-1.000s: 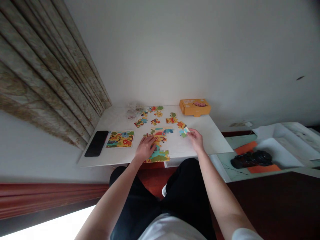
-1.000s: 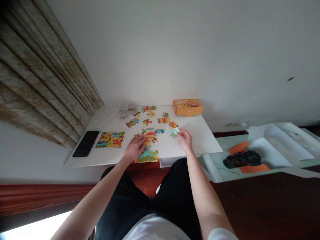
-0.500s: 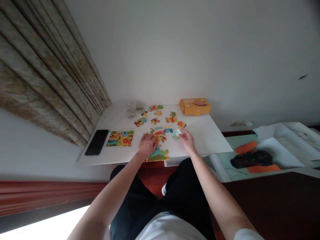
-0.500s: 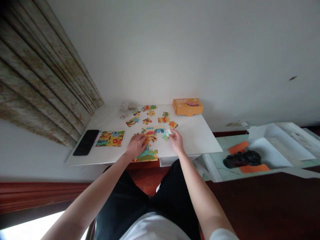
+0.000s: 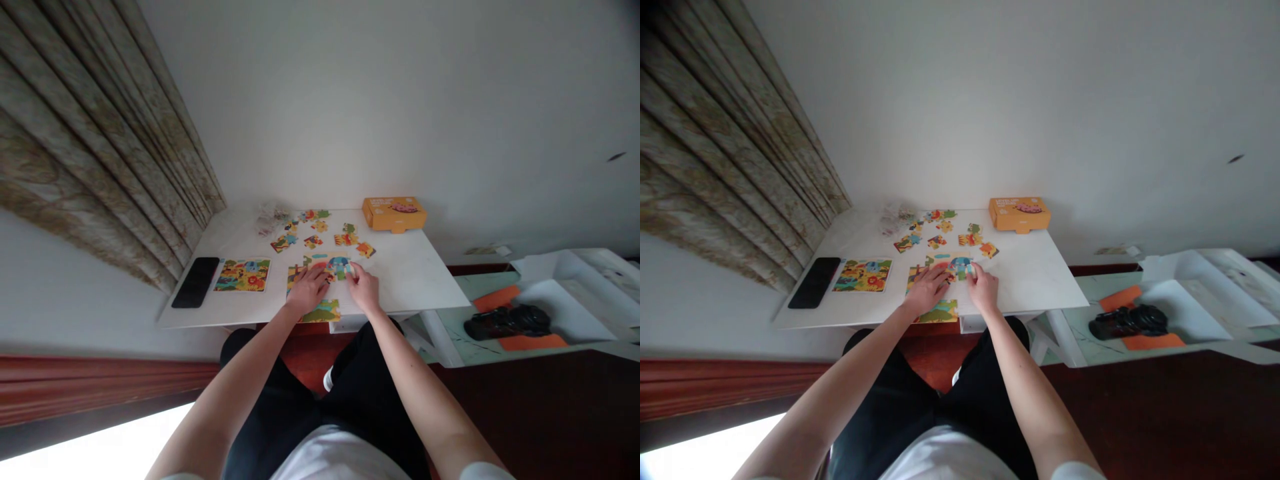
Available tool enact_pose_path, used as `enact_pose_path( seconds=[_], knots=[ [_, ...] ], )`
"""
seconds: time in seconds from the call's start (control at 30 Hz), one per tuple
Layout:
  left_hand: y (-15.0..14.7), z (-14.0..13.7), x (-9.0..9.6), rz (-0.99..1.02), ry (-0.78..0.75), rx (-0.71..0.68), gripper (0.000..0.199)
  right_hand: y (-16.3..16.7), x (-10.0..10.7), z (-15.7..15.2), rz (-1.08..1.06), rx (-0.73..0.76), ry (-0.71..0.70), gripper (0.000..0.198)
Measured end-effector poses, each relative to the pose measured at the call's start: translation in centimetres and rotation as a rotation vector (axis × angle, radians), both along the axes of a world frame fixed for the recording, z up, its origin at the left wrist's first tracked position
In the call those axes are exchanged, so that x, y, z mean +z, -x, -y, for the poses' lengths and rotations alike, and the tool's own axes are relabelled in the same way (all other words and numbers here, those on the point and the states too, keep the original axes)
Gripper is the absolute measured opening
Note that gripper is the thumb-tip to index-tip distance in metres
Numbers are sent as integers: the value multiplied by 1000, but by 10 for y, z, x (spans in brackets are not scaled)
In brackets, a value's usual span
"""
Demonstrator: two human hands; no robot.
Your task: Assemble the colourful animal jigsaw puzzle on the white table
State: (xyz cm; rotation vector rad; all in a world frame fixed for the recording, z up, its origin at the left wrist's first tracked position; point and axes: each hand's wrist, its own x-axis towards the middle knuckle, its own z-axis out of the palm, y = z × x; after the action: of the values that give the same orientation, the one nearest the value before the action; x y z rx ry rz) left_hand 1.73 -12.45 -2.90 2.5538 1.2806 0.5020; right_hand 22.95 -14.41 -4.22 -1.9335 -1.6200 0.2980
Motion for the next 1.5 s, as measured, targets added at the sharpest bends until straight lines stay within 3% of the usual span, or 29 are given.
enact_pose_path(
  seconds=[0.2,0.33,0.57,0.73,0.9,1.0,1.13,1.23,1.5],
  knots=[
    [0,1,-1,-5,-12,3,38,2,-4,0,35,-8,11,48],
    [-1,2,-1,-1,-21,10,37,-6,-14,-4,-92,-5,-15,52],
    [-1,3,-1,34,-48,35,36,-64,-24,-14,-310,-19,-153,48],
    [-3,4,-2,25,-45,43,36,-108,-22,-37,-252,-120,-179,48],
    [2,-2,-2,75,-37,57,31,-111,-18,-57,12,-160,-120,39],
    [17,-25,1,109,-29,164,32,-106,-19,-58,144,-127,-130,39],
    [47,-78,8,39,-2,365,42,-103,-20,-56,187,-116,-168,41],
    [60,-116,15,-37,49,413,51,-102,-20,-55,195,-136,-156,40],
    [48,-166,29,-179,231,558,62,-100,-18,-56,185,-143,-136,39]
  ],
)
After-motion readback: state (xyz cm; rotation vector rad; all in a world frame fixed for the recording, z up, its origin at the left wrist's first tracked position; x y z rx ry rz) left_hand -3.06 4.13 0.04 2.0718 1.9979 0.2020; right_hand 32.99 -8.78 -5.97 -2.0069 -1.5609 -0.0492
